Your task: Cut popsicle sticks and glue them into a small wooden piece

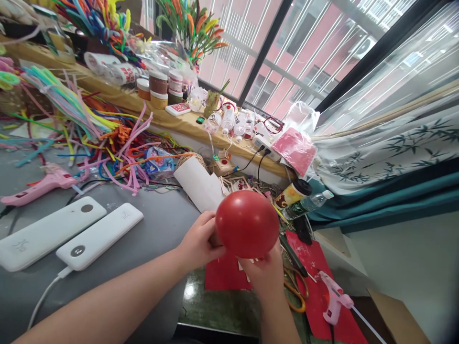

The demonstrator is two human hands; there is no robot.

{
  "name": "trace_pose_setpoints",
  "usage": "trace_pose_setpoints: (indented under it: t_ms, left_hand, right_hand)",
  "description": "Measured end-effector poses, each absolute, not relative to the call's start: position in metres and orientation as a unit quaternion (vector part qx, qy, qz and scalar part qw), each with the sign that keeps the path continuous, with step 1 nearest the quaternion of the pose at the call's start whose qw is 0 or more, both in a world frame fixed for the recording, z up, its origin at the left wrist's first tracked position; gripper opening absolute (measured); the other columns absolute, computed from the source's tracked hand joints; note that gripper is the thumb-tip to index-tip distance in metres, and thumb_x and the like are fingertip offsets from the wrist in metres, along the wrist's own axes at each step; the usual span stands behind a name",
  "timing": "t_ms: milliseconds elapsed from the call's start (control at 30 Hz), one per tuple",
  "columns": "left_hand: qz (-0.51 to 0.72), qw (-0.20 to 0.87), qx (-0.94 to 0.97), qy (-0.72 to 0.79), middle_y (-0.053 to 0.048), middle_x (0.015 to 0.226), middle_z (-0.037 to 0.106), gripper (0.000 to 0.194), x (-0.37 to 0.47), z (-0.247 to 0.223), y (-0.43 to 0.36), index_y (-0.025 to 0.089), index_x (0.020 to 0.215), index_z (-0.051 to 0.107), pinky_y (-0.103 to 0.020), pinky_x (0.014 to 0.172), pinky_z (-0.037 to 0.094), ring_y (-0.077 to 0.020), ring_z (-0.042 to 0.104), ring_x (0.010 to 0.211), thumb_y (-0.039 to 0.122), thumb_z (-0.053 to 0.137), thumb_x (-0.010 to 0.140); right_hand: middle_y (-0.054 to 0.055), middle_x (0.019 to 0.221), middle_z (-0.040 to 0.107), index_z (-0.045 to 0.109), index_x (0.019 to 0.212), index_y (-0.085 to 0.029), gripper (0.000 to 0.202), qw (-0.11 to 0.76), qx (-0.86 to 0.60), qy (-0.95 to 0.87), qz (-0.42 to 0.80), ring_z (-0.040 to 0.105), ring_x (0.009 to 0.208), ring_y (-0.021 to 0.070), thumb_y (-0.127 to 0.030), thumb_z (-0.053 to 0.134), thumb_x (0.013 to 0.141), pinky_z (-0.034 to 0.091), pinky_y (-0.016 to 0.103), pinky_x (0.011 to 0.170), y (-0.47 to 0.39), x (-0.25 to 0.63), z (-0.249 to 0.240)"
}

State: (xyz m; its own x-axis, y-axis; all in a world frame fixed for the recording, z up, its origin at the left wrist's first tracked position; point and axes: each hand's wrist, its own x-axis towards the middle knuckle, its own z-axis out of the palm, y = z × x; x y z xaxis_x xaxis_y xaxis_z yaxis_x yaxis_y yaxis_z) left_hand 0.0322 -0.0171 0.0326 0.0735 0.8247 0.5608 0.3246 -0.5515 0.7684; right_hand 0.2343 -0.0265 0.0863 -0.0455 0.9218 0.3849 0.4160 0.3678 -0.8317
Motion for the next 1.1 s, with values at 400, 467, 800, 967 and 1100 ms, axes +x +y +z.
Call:
trace_pose_setpoints:
  t_ms: [400,467,800,967,1100]
  left_hand:
    - [0.476,0.123,0.759,0.427,-0.011,0.137,0.057,0.065,0.036,0.03,-0.023,0.03,0.141,0.048,-0.047,0.103,0.045,-0.0309,0.053,0.124,0.019,0.069,0.08]
    - [0.47,0.11,0.768,0.42,-0.01,0.137,0.058,0.065,0.035,0.031,-0.023,0.031,0.142,0.046,-0.046,0.104,0.043,-0.0298,0.054,0.124,0.019,0.068,0.082]
    - [0.496,0.24,0.724,0.415,-0.01,0.134,0.055,0.073,0.036,0.031,-0.026,0.031,0.138,0.045,-0.045,0.105,0.047,-0.0299,0.054,0.123,0.02,0.075,0.072]
    - [0.435,0.367,0.72,0.398,-0.01,0.133,0.056,0.069,0.044,0.029,-0.028,0.027,0.131,0.045,-0.041,0.098,0.052,-0.0274,0.059,0.117,0.014,0.071,0.069]
    - [0.373,0.403,0.731,0.404,-0.009,0.13,0.058,0.072,0.04,0.034,-0.029,0.027,0.134,0.044,-0.039,0.091,0.055,-0.027,0.061,0.112,0.019,0.074,0.069]
  right_hand:
    - [0.0,0.077,0.074,0.076,0.08,-0.02,0.008,0.466,-0.562,-0.649,0.215,0.063,0.074,0.0229,-0.027,0.075,0.075,0.051,0.032,0.07,-0.019,0.208,0.081]
    - [0.001,0.076,0.074,0.076,0.079,-0.019,0.013,0.487,-0.551,-0.615,0.284,0.064,0.074,0.022,-0.032,0.075,0.079,0.052,0.032,0.071,-0.018,0.209,0.079]
    - [0.007,0.079,0.076,0.078,0.087,-0.016,0.033,0.628,-0.502,-0.453,0.386,0.069,0.076,0.0228,-0.043,0.087,0.072,0.057,0.037,0.071,-0.01,0.22,0.093]
    - [0.002,0.073,0.07,0.075,0.091,-0.019,0.032,0.651,-0.444,-0.404,0.465,0.058,0.058,0.0151,-0.032,0.092,0.066,0.052,0.031,0.055,-0.016,0.221,0.092]
    - [0.002,0.075,0.068,0.075,0.083,-0.02,0.017,0.601,-0.416,-0.37,0.573,0.058,0.06,0.0128,-0.032,0.085,0.077,0.052,0.027,0.055,-0.025,0.224,0.09]
